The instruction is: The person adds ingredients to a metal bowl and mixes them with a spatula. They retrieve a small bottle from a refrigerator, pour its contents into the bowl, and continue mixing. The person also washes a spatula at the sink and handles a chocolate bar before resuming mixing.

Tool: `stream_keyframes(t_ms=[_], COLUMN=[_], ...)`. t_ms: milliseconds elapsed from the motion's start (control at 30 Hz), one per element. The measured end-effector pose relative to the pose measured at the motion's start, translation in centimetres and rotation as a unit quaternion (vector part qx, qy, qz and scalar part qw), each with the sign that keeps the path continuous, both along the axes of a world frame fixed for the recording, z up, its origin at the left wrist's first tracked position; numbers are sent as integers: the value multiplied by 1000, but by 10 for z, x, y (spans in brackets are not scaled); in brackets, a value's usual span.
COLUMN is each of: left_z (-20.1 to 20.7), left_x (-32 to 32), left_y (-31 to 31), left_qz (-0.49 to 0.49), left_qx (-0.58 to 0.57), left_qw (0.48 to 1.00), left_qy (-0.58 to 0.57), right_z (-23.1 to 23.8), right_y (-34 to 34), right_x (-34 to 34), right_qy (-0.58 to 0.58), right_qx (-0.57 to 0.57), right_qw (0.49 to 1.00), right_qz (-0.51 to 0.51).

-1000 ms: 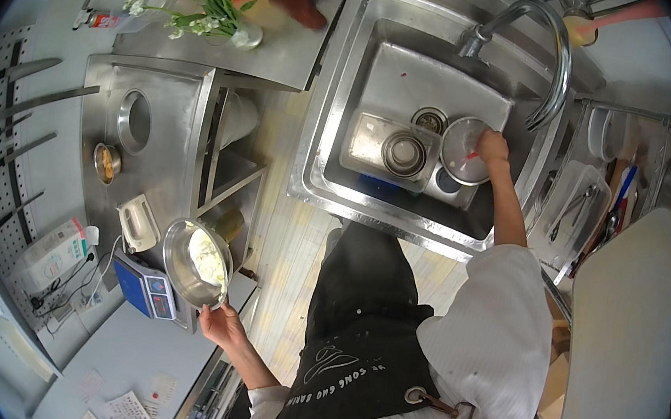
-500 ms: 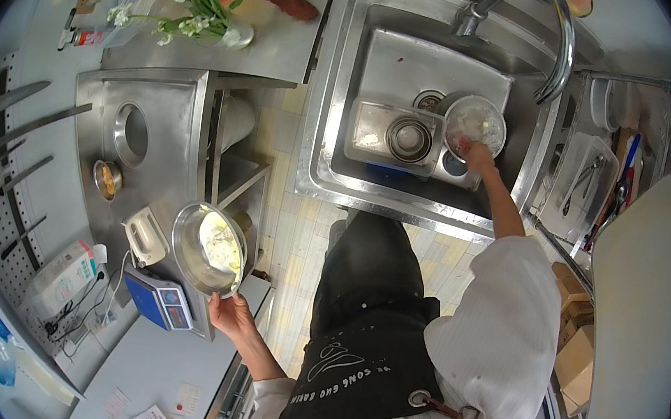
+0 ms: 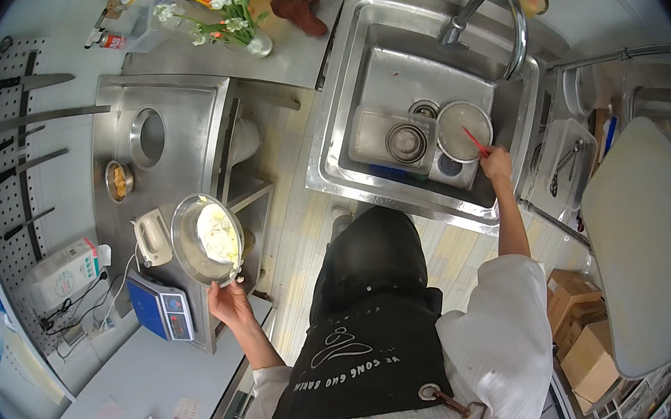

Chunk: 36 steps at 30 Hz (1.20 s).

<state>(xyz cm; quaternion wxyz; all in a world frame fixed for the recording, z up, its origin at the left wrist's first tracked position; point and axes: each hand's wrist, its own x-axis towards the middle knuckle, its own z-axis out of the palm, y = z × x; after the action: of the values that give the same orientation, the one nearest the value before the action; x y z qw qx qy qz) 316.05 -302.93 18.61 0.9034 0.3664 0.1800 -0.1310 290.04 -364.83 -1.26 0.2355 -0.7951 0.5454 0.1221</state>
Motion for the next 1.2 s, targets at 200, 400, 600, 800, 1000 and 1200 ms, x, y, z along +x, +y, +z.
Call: stream_keyframes(t_ms=[200, 400, 600, 800, 1000, 1200], left_z=[1, 3, 12, 6, 6, -8], left_x=[1, -12, -35, -44, -42, -52], left_y=[3, 0, 1, 18, 15, 35], left_qz=[-16, 6, 42, 62, 66, 72], left_qx=[-25, -19, -4, 4, -21, -15], left_qw=[999, 999, 998, 998, 996, 997], left_qy=[-37, -46, -45, -8, -59, -32], right_z=[38, 38, 28, 26, 10, 6], right_y=[-47, -60, -64, -56, -4, 95], right_x=[113, 213, 223, 220, 183, 100], right_qy=[-319, -326, -350, -237, -401, -418], right_qx=[-135, -206, -321, -309, -298, 398], right_qw=[923, 922, 880, 915, 862, 768], right_qz=[167, -33, 19, 102, 87, -278])
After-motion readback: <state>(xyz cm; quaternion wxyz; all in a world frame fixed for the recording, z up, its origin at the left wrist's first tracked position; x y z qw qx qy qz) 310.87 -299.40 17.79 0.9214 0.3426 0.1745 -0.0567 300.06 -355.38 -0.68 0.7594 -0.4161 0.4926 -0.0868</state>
